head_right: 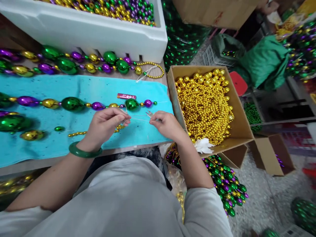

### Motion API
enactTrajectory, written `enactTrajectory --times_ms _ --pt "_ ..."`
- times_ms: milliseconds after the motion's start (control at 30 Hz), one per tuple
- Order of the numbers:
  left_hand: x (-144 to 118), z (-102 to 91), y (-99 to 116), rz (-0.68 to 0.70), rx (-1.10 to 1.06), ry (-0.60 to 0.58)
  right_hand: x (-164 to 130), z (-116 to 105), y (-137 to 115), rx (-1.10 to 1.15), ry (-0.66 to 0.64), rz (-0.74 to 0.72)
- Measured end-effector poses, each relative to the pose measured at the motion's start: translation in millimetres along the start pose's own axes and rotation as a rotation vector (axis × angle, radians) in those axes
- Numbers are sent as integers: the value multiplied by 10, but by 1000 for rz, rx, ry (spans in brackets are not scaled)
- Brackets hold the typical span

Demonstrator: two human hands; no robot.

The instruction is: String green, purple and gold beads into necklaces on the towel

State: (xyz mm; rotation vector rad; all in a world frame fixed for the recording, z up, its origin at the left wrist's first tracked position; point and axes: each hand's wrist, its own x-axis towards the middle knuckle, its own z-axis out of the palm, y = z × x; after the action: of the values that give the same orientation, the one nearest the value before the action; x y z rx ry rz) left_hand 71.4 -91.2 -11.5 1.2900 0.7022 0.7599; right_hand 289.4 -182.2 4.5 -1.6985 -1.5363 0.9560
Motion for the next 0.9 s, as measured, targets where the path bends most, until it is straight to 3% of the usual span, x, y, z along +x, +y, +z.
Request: enactTrajectory --times_ms 233,400,667,800,900 --pt "-26 -16 49 -31 -8 11 78 -206 -139 -46 43 -63" --pt "-49 -61 57 -68 -7 -8 -117 -493 -376 63 91 75" --pt "-20 -94 -26 -87 26 -56 -490 -984 -689 19 484 16" --pt "-4 -142 -98 -116 19 -20 -526 -1092 -706 17 559 -53" --pt "-9 -184 -108 -143 26 13 -492 -1135 -710 16 696 -171"
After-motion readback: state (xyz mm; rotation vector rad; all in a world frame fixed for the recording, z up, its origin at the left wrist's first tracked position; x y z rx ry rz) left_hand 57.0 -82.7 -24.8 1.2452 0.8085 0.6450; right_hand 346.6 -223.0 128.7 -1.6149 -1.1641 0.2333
